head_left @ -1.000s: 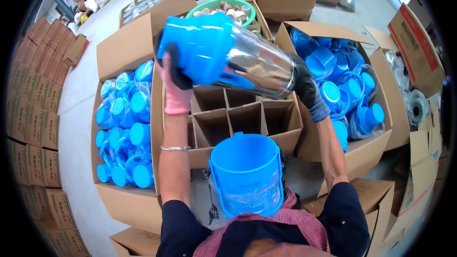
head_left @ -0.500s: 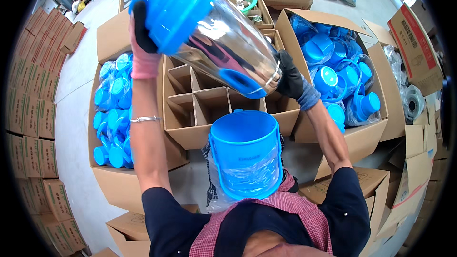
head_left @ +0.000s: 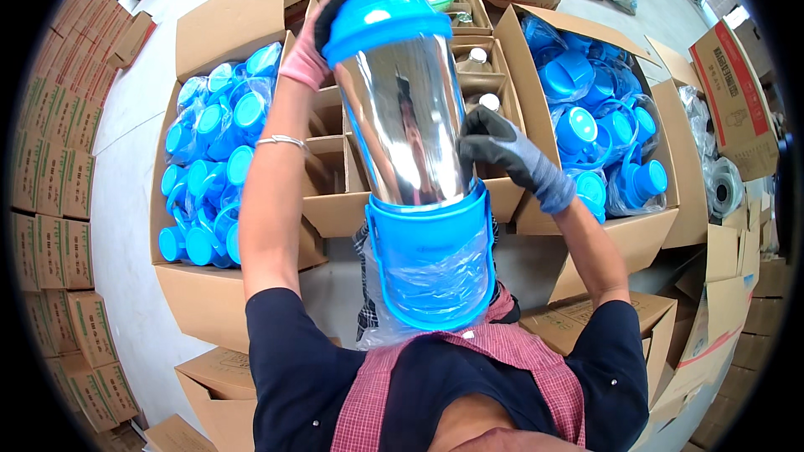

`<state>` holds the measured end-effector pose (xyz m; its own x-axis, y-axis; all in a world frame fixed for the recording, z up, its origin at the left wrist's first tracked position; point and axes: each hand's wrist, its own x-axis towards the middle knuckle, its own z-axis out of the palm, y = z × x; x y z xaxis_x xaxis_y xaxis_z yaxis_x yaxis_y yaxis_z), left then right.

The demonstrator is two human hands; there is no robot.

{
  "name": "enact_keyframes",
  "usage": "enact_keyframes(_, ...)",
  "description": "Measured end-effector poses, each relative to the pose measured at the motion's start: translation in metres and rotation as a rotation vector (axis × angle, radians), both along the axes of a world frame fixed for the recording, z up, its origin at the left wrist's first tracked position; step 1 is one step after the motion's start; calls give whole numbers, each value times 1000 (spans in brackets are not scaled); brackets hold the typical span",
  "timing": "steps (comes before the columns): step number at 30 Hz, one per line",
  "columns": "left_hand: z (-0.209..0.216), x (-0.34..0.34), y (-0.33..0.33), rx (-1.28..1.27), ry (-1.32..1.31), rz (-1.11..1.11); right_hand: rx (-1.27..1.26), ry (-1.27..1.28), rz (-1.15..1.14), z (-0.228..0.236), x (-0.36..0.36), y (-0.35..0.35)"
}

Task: The person assembles flasks by placing the inner vessel into a blue plastic casing, screwing on a cap, and placing the completed flasks into a cardboard box.

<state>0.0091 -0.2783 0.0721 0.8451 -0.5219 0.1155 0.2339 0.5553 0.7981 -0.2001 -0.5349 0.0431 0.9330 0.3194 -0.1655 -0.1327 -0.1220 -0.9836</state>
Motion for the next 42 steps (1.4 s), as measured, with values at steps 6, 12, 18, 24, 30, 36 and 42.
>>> enact_keyframes(6,-37,-58,-7,101,222,-110,127,-158,-223,-18,-37,23)
enact_keyframes(12,-78,-112,0,265,234,-139,245,-159,-333,-50,-49,23)
enact_keyframes(18,-87,-148,6,320,145,-131,-377,-649,-184,-49,-44,-42)
enact_keyframes(24,-71,-165,-3,431,135,-193,33,-411,-188,-15,-8,1)
enact_keyframes(30,-66,-199,1,728,-91,33,227,-138,46,-38,3,49)
enact_keyframes(36,-76,-191,25,1275,-1166,85,302,-166,92,-42,14,47)
enact_keyframes(42,-114,-158,25,746,-474,-124,-60,-230,-126,-18,3,60)
